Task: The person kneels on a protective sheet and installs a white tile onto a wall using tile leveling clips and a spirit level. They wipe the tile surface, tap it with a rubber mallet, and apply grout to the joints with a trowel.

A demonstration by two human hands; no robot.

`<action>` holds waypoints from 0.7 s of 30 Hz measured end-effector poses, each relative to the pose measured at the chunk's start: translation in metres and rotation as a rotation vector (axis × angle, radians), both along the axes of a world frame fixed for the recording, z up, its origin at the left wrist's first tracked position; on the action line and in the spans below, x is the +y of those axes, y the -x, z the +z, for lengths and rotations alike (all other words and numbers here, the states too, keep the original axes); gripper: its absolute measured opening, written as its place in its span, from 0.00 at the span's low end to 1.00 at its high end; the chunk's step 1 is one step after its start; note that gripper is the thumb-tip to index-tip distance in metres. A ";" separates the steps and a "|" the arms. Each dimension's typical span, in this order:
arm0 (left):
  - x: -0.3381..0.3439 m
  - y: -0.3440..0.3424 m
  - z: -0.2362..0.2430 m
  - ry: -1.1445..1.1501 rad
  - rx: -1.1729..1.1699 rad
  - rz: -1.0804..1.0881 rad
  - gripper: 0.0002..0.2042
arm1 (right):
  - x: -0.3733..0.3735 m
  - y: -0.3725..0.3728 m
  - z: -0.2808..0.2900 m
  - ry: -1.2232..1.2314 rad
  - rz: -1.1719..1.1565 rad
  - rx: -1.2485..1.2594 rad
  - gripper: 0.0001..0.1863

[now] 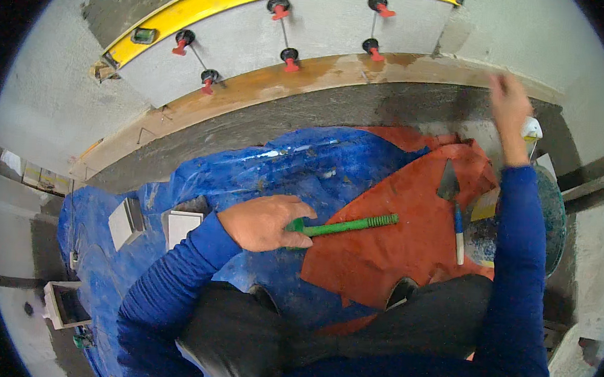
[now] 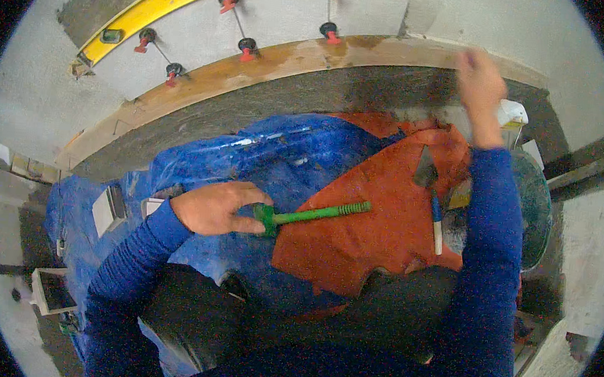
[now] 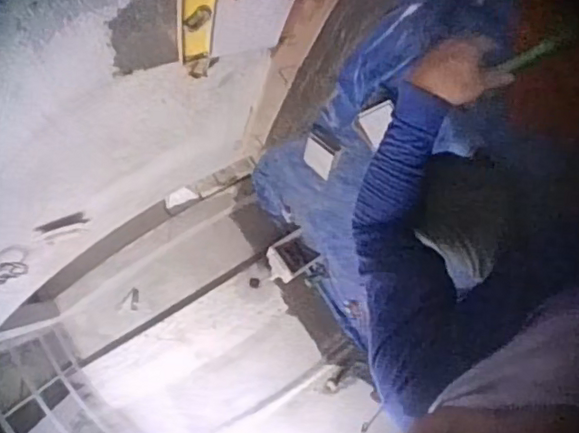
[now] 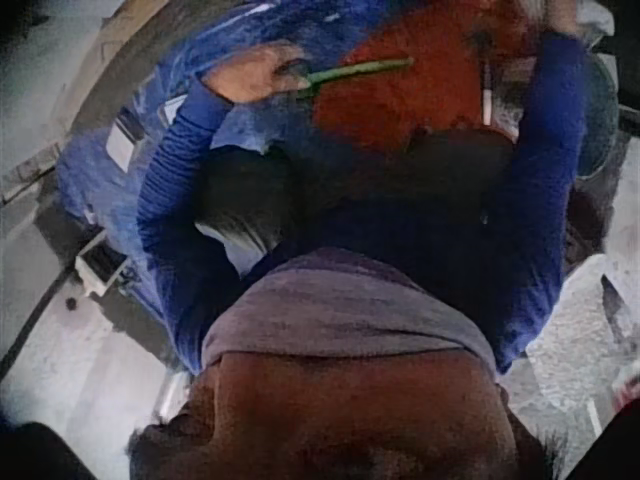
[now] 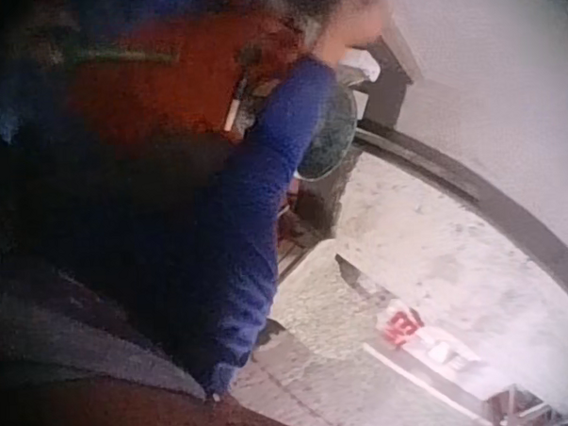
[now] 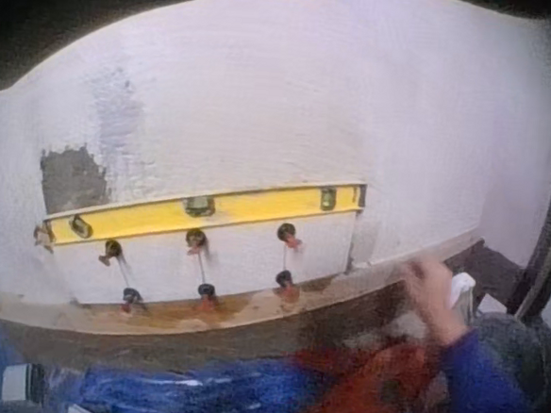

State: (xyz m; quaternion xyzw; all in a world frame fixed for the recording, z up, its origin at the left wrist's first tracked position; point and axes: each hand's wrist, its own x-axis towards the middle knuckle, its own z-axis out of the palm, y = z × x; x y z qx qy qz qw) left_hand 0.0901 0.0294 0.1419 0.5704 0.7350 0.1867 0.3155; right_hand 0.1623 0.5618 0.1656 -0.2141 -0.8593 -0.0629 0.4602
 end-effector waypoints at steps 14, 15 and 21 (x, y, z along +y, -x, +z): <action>0.024 -0.003 -0.016 0.045 -0.113 -0.159 0.24 | 0.157 -0.289 -0.180 0.611 -0.259 -1.087 0.15; 0.024 -0.002 -0.016 0.059 -0.137 -0.150 0.24 | 0.154 -0.287 -0.183 0.650 -0.256 -1.076 0.15; 0.028 0.000 -0.016 0.137 -0.152 -0.077 0.25 | 0.134 -0.283 -0.178 0.699 -0.238 -0.998 0.14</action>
